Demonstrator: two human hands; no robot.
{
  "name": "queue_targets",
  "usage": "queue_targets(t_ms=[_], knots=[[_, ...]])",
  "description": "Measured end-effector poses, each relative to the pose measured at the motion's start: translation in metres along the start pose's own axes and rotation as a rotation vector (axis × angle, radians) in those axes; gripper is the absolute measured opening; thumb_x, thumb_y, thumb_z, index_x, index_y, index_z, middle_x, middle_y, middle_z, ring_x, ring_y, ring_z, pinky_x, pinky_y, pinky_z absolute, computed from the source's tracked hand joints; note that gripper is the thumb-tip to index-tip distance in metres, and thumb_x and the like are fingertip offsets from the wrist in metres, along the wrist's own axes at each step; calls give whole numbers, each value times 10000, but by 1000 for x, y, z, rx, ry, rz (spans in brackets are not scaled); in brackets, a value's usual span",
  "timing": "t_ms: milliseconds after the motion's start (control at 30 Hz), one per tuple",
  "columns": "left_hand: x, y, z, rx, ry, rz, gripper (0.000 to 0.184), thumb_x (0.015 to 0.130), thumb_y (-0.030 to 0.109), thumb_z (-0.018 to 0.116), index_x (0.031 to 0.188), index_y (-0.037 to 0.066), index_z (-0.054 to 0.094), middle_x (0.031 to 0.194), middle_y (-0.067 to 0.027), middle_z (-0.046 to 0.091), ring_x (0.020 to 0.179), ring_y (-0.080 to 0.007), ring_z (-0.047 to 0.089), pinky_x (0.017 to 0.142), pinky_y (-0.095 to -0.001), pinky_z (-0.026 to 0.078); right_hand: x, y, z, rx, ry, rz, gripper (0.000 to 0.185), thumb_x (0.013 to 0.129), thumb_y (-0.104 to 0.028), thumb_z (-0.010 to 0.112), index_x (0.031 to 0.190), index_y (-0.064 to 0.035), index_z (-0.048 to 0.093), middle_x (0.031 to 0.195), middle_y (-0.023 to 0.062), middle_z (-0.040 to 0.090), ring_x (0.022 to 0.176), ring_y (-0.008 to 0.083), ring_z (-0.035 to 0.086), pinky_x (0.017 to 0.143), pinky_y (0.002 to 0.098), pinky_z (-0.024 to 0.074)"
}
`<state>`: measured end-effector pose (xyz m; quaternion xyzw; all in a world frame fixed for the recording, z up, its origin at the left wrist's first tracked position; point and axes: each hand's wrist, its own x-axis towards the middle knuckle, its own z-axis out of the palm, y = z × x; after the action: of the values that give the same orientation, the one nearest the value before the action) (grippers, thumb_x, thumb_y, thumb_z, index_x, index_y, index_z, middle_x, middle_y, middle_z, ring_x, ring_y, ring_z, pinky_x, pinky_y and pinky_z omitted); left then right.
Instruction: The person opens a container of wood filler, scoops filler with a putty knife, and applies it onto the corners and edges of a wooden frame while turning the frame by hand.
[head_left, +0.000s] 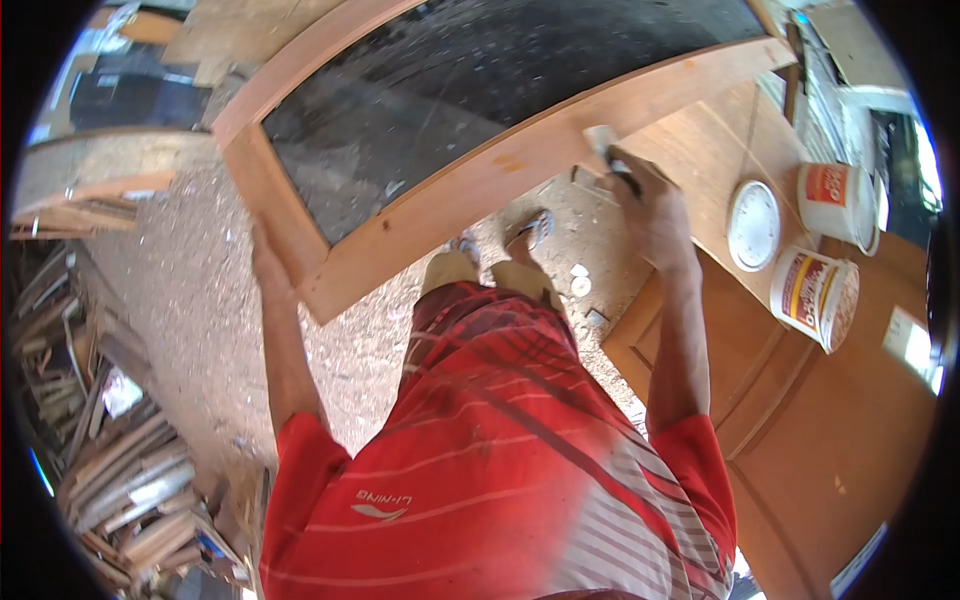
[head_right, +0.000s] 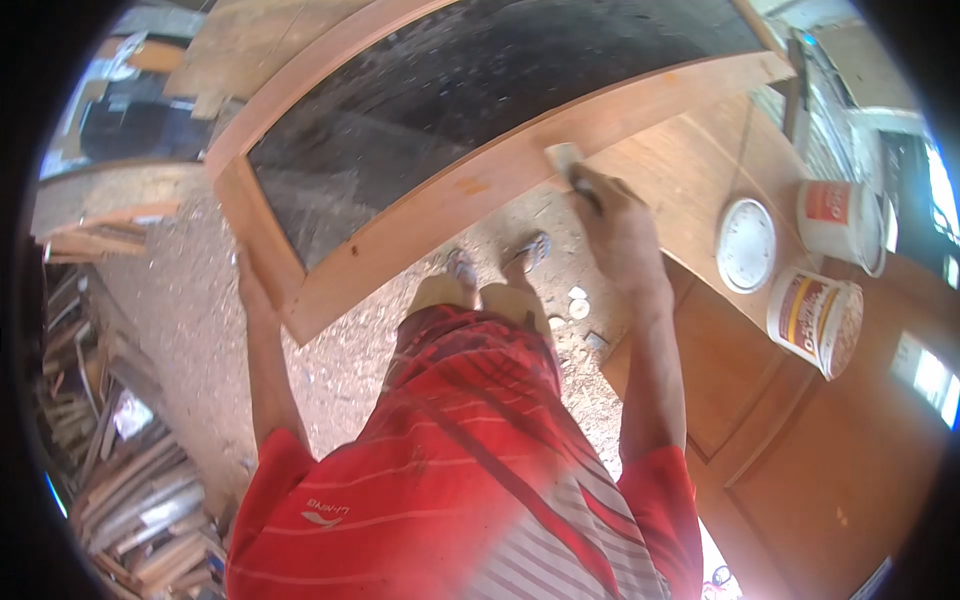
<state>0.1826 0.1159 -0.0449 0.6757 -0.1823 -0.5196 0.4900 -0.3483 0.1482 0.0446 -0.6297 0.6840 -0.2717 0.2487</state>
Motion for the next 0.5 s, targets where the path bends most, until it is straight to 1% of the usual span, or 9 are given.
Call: queue_targets(t_ms=[33, 100, 167, 233, 267, 300, 367, 400, 500], knots=[[-12, 8, 9, 36, 13, -6, 834, 1062, 624, 530, 1553, -45, 442, 1462, -178, 585, 1308, -295, 599, 1119, -393, 481, -7, -13, -4, 8, -25, 127, 395, 988, -99, 703, 1376, -35, 669, 1071, 214, 719, 866, 294, 723, 769, 410, 564], [-31, 6, 20, 50, 4, 16, 809, 1066, 596, 546, 1550, -43, 442, 1432, -175, 600, 1263, -280, 628, 1081, -386, 513, -27, -15, 8, 45, 42, 158, 422, 970, -59, 725, 1386, -30, 667, 1066, 182, 720, 864, 247, 714, 732, 381, 563], [-41, -12, 22, 6, -64, 56, 795, 1066, 584, 554, 1545, -43, 446, 1407, -173, 611, 1228, -262, 647, 1056, -378, 531, -48, -18, 28, 46, 123, 22, 449, 956, -30, 732, 1400, -34, 662, 1084, 166, 718, 881, 243, 720, 746, 383, 572], [-61, -21, 35, 33, -41, 78, 796, 1063, 591, 556, 1528, -48, 461, 1383, -168, 620, 1191, -247, 663, 1035, -373, 544, -69, -13, 54, 23, 197, -128, 509, 939, 7, 735, 1437, -39, 639, 1113, 157, 700, 933, 245, 726, 792, 389, 590], [-66, -32, 36, 42, -9, 82, 788, 1063, 591, 558, 1518, -46, 468, 1362, -163, 628, 1183, -245, 664, 1026, -376, 549, -82, -17, 65, 66, 124, -63, 525, 940, 7, 733, 1452, -46, 630, 1129, 161, 693, 957, 255, 725, 809, 392, 594], [-79, -31, 45, 33, -26, 58, 749, 1087, 570, 518, 1524, -36, 462, 1375, -148, 619, 1234, -240, 645, 1073, -384, 521, -94, -24, 76, 108, 54, 1, 540, 941, 8, 730, 1467, -54, 621, 1145, 164, 686, 981, 265, 724, 827, 395, 598], [-97, -34, 58, 7, 0, 51, 772, 1084, 574, 525, 1548, -36, 435, 1390, -149, 610, 1247, -239, 635, 1076, -382, 518, -106, -23, 98, 142, 56, -82, 564, 945, 5, 731, 1490, -70, 606, 1148, 162, 682, 998, 277, 720, 823, 394, 597], [-101, -36, 61, -8, -12, 45, 775, 1084, 573, 526, 1555, -35, 428, 1396, -149, 606, 1252, -241, 632, 1077, -383, 516, -107, -26, 106, 108, 99, -127, 532, 944, 14, 740, 1462, -32, 623, 1095, 151, 670, 912, 228, 682, 785, 348, 575], [-104, -40, 58, -33, -30, 41, 786, 1082, 572, 530, 1570, -33, 412, 1415, -151, 594, 1265, -245, 624, 1080, -387, 511, -111, -27, 119, 13, 87, -141, 519, 959, 19, 726, 1465, -41, 625, 1108, 142, 666, 948, 238, 686, 799, 354, 579]])
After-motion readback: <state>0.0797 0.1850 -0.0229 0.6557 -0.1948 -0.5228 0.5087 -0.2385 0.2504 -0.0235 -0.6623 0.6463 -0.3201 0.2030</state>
